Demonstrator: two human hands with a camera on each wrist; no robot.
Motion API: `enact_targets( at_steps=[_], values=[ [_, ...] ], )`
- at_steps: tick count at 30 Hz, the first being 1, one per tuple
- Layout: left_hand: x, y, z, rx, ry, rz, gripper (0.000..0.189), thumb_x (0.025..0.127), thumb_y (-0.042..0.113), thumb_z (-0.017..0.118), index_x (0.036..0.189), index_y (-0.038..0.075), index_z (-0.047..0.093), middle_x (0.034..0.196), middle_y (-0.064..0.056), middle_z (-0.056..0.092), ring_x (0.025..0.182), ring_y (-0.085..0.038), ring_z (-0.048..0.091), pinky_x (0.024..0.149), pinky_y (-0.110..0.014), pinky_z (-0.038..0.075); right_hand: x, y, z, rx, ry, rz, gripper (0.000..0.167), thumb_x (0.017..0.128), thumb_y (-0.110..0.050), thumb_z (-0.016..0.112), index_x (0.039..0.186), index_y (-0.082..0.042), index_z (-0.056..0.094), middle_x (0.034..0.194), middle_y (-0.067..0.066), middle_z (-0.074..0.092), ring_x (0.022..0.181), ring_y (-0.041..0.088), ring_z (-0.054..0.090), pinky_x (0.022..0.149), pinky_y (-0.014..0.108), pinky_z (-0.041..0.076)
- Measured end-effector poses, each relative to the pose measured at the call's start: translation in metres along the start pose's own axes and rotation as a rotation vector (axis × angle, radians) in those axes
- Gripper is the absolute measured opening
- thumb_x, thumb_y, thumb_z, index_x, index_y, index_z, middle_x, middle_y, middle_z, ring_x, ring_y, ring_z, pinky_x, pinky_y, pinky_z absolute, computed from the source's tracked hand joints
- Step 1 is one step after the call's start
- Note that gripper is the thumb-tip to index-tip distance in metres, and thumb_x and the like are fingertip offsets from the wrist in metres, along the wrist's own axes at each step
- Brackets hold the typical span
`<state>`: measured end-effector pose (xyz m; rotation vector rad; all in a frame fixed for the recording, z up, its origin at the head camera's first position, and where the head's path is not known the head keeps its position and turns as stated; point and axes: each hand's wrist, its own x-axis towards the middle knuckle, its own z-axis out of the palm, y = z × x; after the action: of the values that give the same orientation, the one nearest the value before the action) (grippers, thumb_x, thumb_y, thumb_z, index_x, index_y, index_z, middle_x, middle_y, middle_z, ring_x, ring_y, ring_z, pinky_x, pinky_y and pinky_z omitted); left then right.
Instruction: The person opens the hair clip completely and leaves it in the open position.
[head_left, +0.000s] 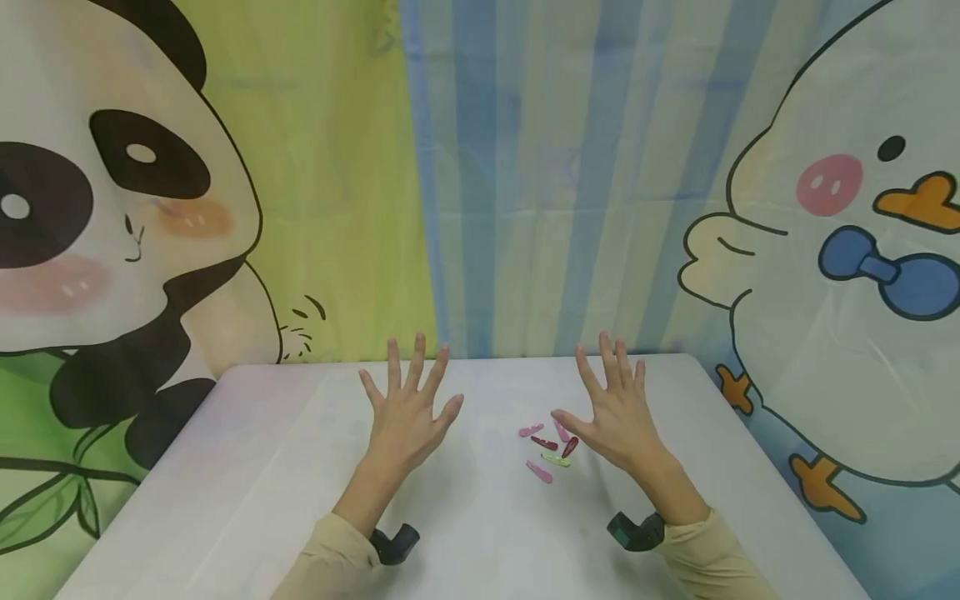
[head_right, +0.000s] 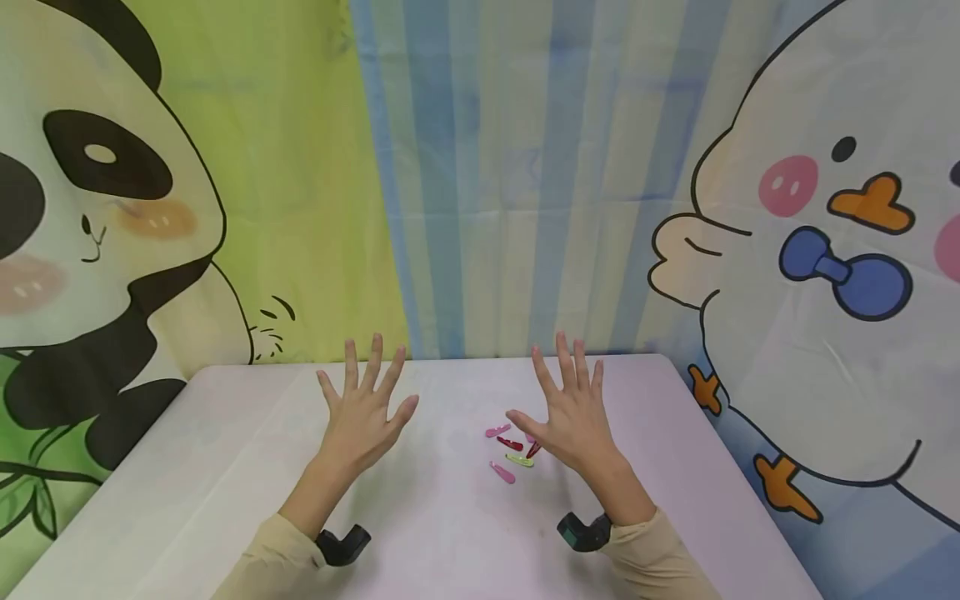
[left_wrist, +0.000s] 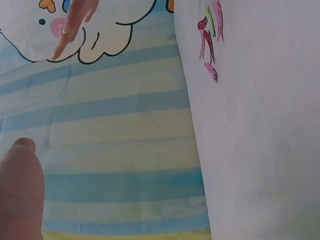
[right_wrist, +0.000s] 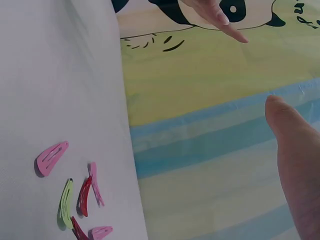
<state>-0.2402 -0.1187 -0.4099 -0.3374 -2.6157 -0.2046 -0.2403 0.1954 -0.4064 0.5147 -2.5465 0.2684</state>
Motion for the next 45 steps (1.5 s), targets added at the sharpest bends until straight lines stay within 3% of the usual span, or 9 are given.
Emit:
enact_targets(
  at_steps=[6, 11, 14, 20, 24, 27, 32, 37, 45],
  values=[
    [0.000, 0.002, 0.003, -0.012, -0.027, -0.007, 0.069, 0.094, 0.064, 0.026, 0.152, 0.035, 0.001, 0.159, 0.004, -0.018, 0.144, -0.033, -0.021, 0.100, -0.077, -0.005, -0.001, 0.003, 0.007, -0.015, -0.024, 0.020, 0.096, 0.081, -0.071, 0.050, 0.153, -0.020, 0.012, 0.160, 0.011, -0.009, 0.146, 0.039, -0.005, 0.107, 0.071, 0.008],
    [0.002, 0.004, 0.008, -0.118, -0.022, -0.006, 0.070, 0.096, 0.059, 0.030, 0.153, 0.031, 0.000, 0.161, -0.001, -0.008, 0.147, -0.030, -0.012, 0.106, -0.070, -0.004, 0.000, 0.007, 0.012, 0.017, -0.048, 0.074, 0.087, 0.087, -0.051, 0.059, 0.153, -0.017, 0.013, 0.161, 0.011, -0.003, 0.146, 0.038, -0.004, 0.109, 0.068, 0.008],
    [0.002, 0.004, 0.014, -0.212, 0.032, 0.003, 0.069, 0.098, 0.052, 0.036, 0.153, 0.027, 0.003, 0.161, -0.006, 0.006, 0.148, -0.030, 0.000, 0.110, -0.065, 0.004, 0.000, 0.011, 0.015, 0.039, -0.043, 0.100, 0.082, 0.090, -0.048, 0.058, 0.153, -0.015, 0.016, 0.161, 0.012, 0.002, 0.146, 0.038, 0.000, 0.110, 0.066, 0.010],
    [0.009, 0.010, 0.032, -0.410, 0.136, 0.015, 0.062, 0.096, 0.043, 0.049, 0.147, 0.012, 0.032, 0.139, -0.009, 0.050, 0.133, -0.031, 0.041, 0.103, -0.054, 0.035, 0.001, 0.019, 0.023, 0.103, 0.004, 0.115, 0.074, 0.090, -0.038, 0.062, 0.149, -0.010, 0.027, 0.156, 0.017, 0.022, 0.145, 0.038, 0.015, 0.113, 0.059, 0.015],
    [0.017, 0.025, 0.048, -0.622, 0.055, -0.040, 0.055, 0.094, 0.048, 0.052, 0.136, 0.012, 0.049, 0.121, -0.005, 0.064, 0.117, -0.026, 0.055, 0.095, -0.049, 0.044, 0.001, 0.025, 0.029, 0.149, 0.113, 0.159, 0.065, 0.087, -0.025, 0.069, 0.142, -0.005, 0.042, 0.145, 0.018, 0.043, 0.137, 0.037, 0.034, 0.109, 0.055, 0.028],
    [0.022, 0.037, 0.063, -0.708, -0.017, -0.072, 0.045, 0.092, 0.047, 0.056, 0.124, 0.014, 0.060, 0.110, -0.003, 0.068, 0.107, -0.020, 0.060, 0.089, -0.042, 0.048, 0.001, 0.027, 0.033, 0.184, 0.191, 0.191, 0.059, 0.084, -0.020, 0.072, 0.136, -0.004, 0.050, 0.137, 0.017, 0.053, 0.130, 0.036, 0.044, 0.104, 0.053, 0.037],
    [0.028, 0.057, 0.089, -0.719, -0.071, -0.084, 0.030, 0.089, 0.037, 0.065, 0.110, 0.016, 0.068, 0.101, 0.001, 0.069, 0.094, -0.015, 0.062, 0.083, -0.034, 0.050, 0.002, 0.032, 0.038, 0.205, 0.267, 0.193, 0.051, 0.081, -0.016, 0.075, 0.128, -0.003, 0.058, 0.128, 0.017, 0.060, 0.122, 0.035, 0.053, 0.100, 0.051, 0.042],
    [0.034, 0.074, 0.108, -0.725, -0.152, -0.111, 0.025, 0.087, 0.033, 0.068, 0.106, 0.017, 0.070, 0.100, 0.001, 0.069, 0.093, -0.016, 0.062, 0.081, -0.032, 0.049, 0.003, 0.039, 0.042, 0.224, 0.337, 0.199, 0.043, 0.080, -0.012, 0.076, 0.119, -0.002, 0.064, 0.120, 0.016, 0.065, 0.113, 0.035, 0.059, 0.096, 0.050, 0.044],
    [0.021, 0.076, 0.130, -0.738, -0.229, -0.180, 0.017, 0.081, 0.025, 0.074, 0.095, 0.016, 0.073, 0.091, 0.001, 0.067, 0.082, -0.013, 0.056, 0.074, -0.030, 0.046, 0.002, 0.037, 0.045, 0.270, 0.358, 0.230, 0.029, 0.081, -0.014, 0.075, 0.109, -0.006, 0.071, 0.108, 0.014, 0.070, 0.105, 0.033, 0.065, 0.091, 0.050, 0.048]
  ],
)
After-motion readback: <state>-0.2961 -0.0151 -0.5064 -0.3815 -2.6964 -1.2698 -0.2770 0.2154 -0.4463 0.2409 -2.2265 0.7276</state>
